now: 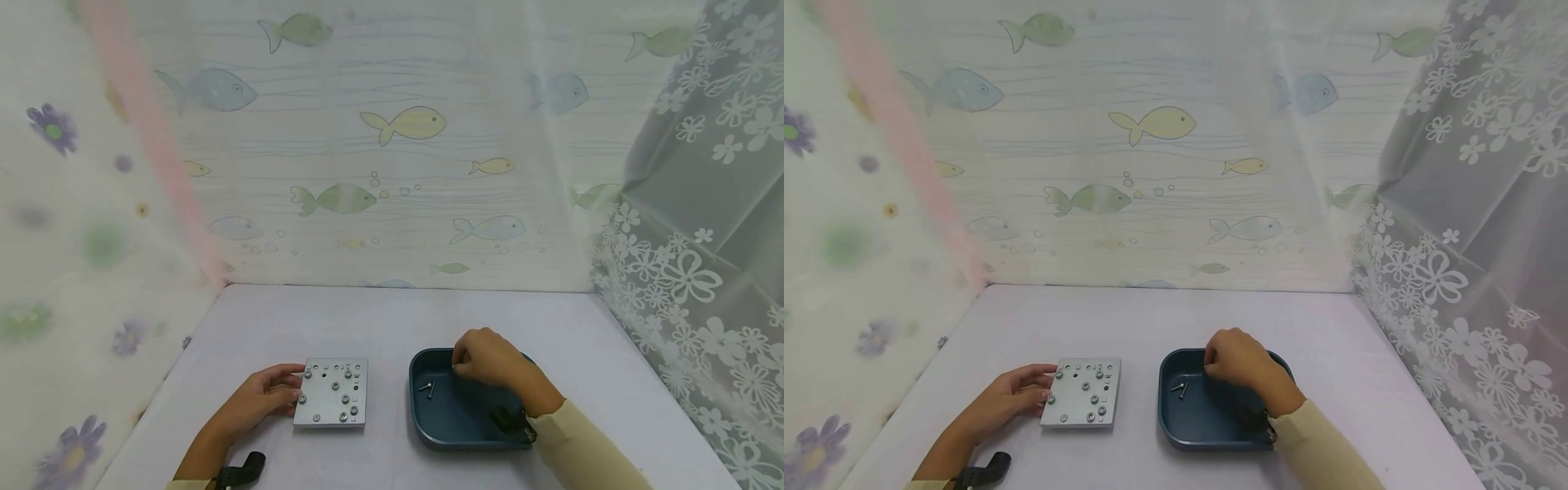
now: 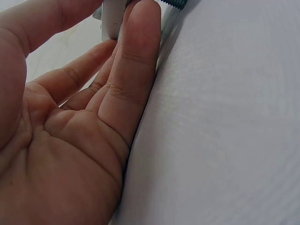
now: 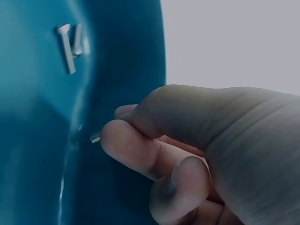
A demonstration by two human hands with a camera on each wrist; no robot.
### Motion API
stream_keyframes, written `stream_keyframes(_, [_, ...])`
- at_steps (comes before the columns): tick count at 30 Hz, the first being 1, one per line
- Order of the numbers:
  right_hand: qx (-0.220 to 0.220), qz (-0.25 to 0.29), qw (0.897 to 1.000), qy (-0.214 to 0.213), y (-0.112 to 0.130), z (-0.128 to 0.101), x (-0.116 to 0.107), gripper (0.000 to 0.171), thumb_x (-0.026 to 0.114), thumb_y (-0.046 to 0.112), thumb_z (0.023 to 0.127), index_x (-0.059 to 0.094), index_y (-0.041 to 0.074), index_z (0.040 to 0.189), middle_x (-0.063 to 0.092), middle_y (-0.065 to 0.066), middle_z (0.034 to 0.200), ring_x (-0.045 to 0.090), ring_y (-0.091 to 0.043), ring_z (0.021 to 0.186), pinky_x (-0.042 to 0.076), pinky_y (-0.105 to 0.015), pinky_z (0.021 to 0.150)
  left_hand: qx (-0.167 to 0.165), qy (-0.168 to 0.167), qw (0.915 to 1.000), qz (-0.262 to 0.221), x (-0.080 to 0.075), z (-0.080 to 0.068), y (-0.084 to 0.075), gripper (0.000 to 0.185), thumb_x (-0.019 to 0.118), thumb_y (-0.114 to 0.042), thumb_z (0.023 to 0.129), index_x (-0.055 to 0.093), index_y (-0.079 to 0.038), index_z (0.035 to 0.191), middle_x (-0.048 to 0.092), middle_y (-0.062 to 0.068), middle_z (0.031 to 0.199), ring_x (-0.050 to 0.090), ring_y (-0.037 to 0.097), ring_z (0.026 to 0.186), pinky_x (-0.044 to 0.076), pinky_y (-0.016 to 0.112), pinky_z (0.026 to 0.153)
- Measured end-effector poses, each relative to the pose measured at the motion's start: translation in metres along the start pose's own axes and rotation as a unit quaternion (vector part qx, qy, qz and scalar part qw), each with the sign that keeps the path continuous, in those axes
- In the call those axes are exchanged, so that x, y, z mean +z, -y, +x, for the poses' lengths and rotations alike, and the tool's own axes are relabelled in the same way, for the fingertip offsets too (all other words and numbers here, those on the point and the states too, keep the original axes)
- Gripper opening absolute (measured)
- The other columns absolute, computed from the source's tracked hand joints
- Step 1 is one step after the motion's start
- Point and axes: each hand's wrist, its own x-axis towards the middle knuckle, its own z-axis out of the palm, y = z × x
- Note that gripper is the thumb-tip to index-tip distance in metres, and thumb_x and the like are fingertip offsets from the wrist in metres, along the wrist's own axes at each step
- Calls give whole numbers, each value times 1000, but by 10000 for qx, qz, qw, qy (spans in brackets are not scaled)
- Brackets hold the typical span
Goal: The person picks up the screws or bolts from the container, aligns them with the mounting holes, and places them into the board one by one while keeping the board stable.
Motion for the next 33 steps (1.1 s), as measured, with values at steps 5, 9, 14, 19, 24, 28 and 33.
stream_keyframes(5, [-215, 510, 9984, -130, 4, -1, 0, 6, 75, 12, 91, 79, 15, 91, 68, 12, 72, 61, -7, 64, 53, -25, 59, -75, -36, 10000, 10, 0, 1, 0, 64, 77, -25, 93, 51, -5, 148, 64, 17, 129, 71, 25, 104, 63, 35, 82])
stream_keyframes(9, [-284, 877, 9956, -174, 10, -1, 0, 5, 74, 17, 94, 78, 14, 94, 68, 12, 69, 63, -7, 65, 53, -26, 59, -116, -62, 9999, 0, 0, 0, 1, 65, 79, -25, 92, 52, -6, 148, 65, 16, 128, 71, 27, 104, 64, 36, 82])
stream_keyframes(14, [-203, 1012, 9941, -347, 20, 2, -1, 10, 74, 27, 96, 77, 18, 95, 66, 12, 67, 62, -10, 64, 52, -29, 58, -96, -13, 9999, -38, -1, 0, 2, 66, 79, -26, 92, 51, -6, 149, 64, 17, 128, 71, 27, 104, 64, 36, 82])
stream_keyframes(19, [-256, 1055, 9926, -546, 28, 4, -4, 7, 76, 28, 95, 77, 22, 97, 64, 12, 69, 59, -11, 64, 50, -29, 58, -99, -8, 9999, -45, -1, 0, 1, 66, 78, -25, 93, 51, -5, 149, 64, 17, 128, 71, 26, 103, 64, 36, 82])
stream_keyframes(24, [-335, 1147, 9905, -679, 37, 4, -8, 7, 75, 29, 95, 76, 22, 98, 65, 11, 69, 58, -11, 64, 50, -29, 60, -113, -50, 9999, -29, 0, 0, 1, 65, 79, -25, 92, 52, -5, 148, 65, 17, 126, 71, 27, 103, 64, 36, 81])
stream_keyframes(28, [-410, 1210, 9887, -790, 44, 4, -10, 4, 74, 27, 95, 76, 25, 98, 64, 12, 71, 58, -12, 65, 51, -29, 59, 8, 31, 10000, -30, -1, 0, 1, 65, 77, -25, 94, 50, -3, 149, 64, 18, 127, 70, 26, 103, 63, 35, 81])
stream_keyframes(33, [-451, 1371, 9850, -943, 53, 7, -8, 4, 72, 27, 96, 76, 27, 96, 63, 11, 73, 58, -13, 67, 51, -29, 60, 40, 77, 10000, -30, -1, 0, 1, 66, 75, -27, 96, 48, -2, 150, 63, 18, 129, 70, 26, 105, 63, 35, 82])
